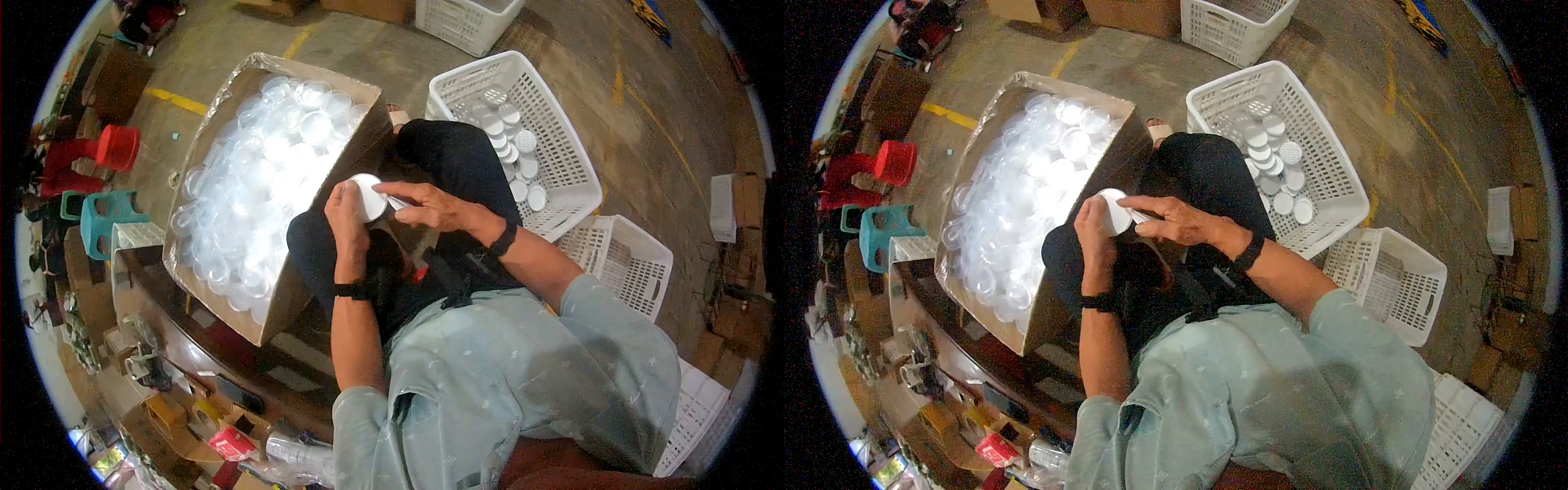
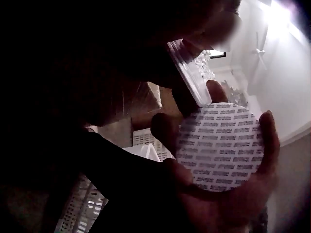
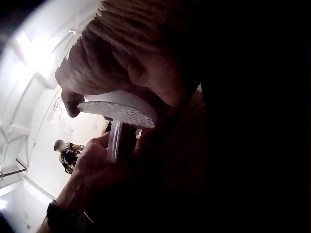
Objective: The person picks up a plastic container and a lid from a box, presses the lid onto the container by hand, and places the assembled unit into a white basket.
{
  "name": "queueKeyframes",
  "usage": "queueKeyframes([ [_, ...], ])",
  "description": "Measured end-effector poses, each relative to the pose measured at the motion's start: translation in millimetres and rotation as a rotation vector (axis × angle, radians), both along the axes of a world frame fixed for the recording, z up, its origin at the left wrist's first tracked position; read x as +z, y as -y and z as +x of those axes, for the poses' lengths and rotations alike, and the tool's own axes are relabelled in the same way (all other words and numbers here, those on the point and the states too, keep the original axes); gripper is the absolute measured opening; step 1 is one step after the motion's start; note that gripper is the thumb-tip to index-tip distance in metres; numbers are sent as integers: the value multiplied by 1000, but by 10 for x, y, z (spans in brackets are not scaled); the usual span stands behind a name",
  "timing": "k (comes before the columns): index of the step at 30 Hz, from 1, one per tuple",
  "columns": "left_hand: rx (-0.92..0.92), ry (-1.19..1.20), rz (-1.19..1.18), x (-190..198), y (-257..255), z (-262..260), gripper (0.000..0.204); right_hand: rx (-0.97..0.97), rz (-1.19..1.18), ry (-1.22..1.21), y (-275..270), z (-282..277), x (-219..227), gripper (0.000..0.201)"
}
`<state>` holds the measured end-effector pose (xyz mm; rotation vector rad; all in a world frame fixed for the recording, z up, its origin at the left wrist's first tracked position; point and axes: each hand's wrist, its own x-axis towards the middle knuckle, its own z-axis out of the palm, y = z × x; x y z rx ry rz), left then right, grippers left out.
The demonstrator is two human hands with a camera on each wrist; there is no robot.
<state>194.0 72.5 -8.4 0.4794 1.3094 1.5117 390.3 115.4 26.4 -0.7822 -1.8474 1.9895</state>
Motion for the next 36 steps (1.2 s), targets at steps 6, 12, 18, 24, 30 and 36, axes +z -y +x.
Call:
queueKeyframes([
  [6,-50,-60,0,18,2,9,22,-37,7,-67,42,17,-25,57],
  [12,-64,9,95,335,-56,-163,52,-360,-94,-354,-39,214,117,55],
  [18,91,-320,91,585,-25,-1248,41,-840,-311,-857,-354,874,73,59],
  [24,-136,-593,-249,543,-141,-1740,45,-850,-321,-810,-257,884,115,58],
  [30,-594,-877,-238,336,-821,-1529,45,-515,-425,-673,-298,423,72,62],
  [36,-796,-1507,-26,-290,-1588,-1215,46,-416,-306,-330,-226,232,34,60],
])
